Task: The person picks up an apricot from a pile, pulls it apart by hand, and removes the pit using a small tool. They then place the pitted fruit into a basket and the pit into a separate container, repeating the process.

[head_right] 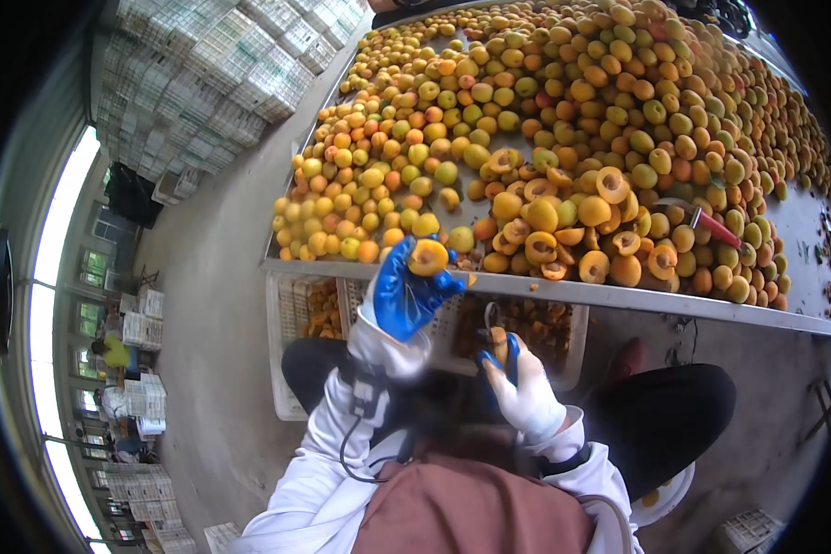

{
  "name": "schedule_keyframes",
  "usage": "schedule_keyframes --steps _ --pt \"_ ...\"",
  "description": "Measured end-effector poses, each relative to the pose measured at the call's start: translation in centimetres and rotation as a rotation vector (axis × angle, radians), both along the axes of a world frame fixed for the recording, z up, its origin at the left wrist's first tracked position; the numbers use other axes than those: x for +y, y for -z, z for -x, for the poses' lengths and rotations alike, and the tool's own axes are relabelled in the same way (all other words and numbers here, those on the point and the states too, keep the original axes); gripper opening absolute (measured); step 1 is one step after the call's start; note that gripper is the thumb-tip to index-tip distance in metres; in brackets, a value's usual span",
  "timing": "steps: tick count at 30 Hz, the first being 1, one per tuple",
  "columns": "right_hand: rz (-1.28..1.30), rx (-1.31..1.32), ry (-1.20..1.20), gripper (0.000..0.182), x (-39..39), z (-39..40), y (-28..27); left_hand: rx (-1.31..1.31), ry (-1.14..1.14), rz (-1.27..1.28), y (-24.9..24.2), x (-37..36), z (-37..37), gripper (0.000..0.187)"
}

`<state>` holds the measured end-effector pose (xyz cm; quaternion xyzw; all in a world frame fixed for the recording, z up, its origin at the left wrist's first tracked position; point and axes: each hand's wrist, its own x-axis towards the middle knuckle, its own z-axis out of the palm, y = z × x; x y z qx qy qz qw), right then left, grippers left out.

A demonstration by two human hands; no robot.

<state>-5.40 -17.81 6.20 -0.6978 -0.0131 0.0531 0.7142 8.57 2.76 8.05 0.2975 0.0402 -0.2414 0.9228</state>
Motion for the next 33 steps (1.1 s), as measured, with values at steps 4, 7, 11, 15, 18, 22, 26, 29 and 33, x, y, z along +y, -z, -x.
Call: schedule_keyframes --steps 4,7,11,15,18,22,26,29,33 --pt "-0.150 0.206 -0.172 0.028 1.0 0.4 -4.6 0.025 0.022 0.114 0.8 -1.0 3.8 0.043" --pt "-0.072 0.141 -0.164 0.019 2.1 0.1 -4.5 0.086 0.000 0.102 -0.1 -1.9 6.2 0.046" --pt "0.120 0.055 -0.091 0.015 2.9 -0.1 -3.3 0.141 0.047 0.053 -0.7 -2.6 8.0 0.051" --pt "0.257 -0.002 -0.040 0.021 3.4 0.3 -2.8 0.266 -0.019 0.002 -1.6 -3.9 9.0 0.049" --pt "0.431 -0.087 0.041 0.021 4.3 0.8 -2.4 0.287 -0.096 0.010 -0.7 -5.0 9.5 0.038" --pt "0.631 0.092 0.020 0.031 4.8 1.0 -3.4 0.127 -0.197 -0.160 -0.2 -5.8 9.9 0.038" --pt "0.420 0.008 -0.030 0.028 4.1 1.0 -2.2 0.122 -0.265 -0.268 -0.3 -6.2 10.4 0.039" --pt "0.214 -0.010 -0.144 0.022 3.1 0.7 -1.4 0.125 -0.276 -0.276 -0.7 -6.1 10.5 0.039" --pt "-0.026 0.198 -0.240 0.022 2.1 0.6 -1.0 0.146 -0.232 -0.252 -1.3 -5.9 10.6 0.039"
